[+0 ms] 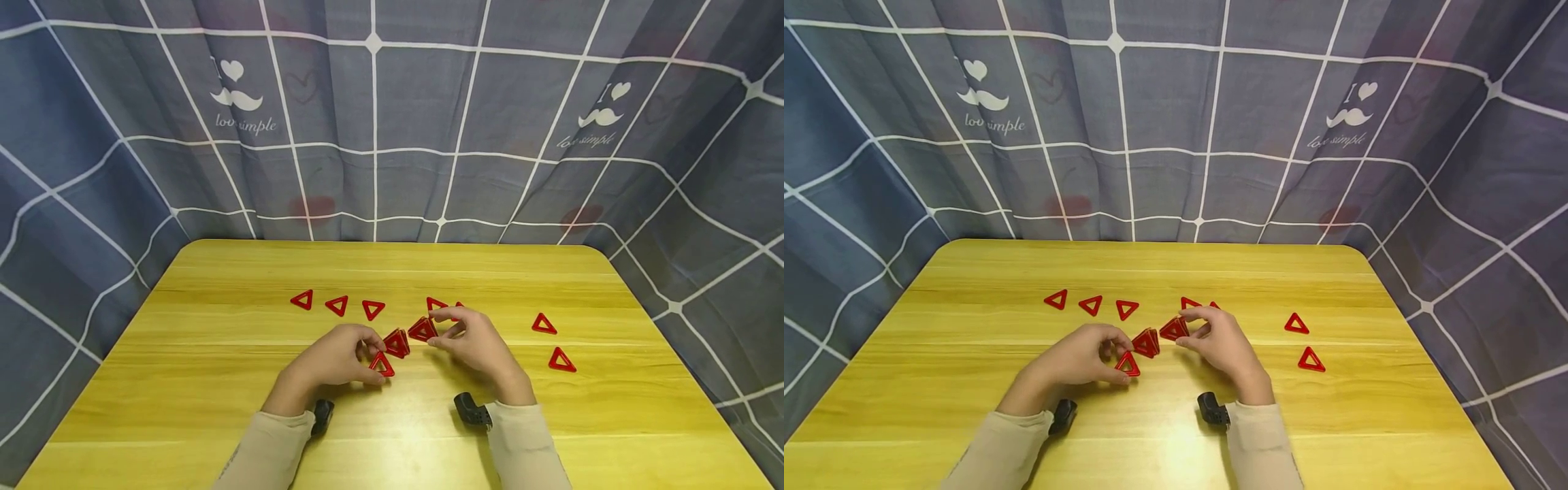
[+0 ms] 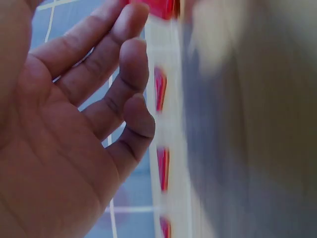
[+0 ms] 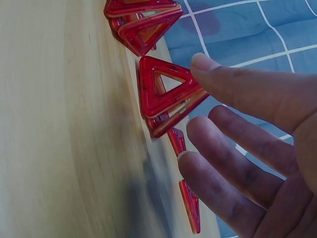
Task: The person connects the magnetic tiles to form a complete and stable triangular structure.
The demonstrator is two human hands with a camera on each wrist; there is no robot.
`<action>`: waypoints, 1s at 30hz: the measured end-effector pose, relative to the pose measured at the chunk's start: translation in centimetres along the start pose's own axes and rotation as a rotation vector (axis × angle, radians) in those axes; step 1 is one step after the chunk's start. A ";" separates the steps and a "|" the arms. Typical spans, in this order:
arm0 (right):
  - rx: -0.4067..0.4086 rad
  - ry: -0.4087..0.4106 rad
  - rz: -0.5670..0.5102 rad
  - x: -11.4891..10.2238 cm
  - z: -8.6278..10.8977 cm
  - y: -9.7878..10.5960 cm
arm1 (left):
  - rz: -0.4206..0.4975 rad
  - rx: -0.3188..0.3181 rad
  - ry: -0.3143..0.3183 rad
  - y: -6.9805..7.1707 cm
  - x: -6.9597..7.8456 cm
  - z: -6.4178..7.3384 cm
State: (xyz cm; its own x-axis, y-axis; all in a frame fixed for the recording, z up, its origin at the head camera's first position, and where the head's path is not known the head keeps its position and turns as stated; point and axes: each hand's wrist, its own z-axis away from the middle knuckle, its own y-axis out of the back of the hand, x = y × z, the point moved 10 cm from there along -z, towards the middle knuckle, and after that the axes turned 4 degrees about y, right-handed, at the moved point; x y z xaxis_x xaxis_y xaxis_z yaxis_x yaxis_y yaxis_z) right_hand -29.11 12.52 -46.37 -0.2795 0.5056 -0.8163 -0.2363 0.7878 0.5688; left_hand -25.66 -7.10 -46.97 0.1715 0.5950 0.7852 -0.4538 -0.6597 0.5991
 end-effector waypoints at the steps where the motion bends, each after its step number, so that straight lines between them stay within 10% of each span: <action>1: 0.004 0.001 0.002 0.0 0.0 0.1 | 0.002 -0.007 -0.001 -0.4 0.3 -0.1; 9: 0.042 -0.031 0.034 0.9 0.1 1.0 | -0.062 -0.057 -0.010 -2.8 1.3 -0.7; 30: 0.138 -0.123 0.103 2.6 0.7 3.6 | -0.180 -0.049 0.002 -3.7 1.2 -0.8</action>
State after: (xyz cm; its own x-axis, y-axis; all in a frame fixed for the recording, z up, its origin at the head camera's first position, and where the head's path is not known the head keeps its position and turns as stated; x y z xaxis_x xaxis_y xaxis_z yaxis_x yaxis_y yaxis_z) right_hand -30.05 16.91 -46.55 -0.1779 0.6183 -0.7656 -0.0804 0.7662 0.6375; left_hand -24.46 -3.65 -48.38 0.2515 0.7024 0.6659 -0.4577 -0.5198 0.7213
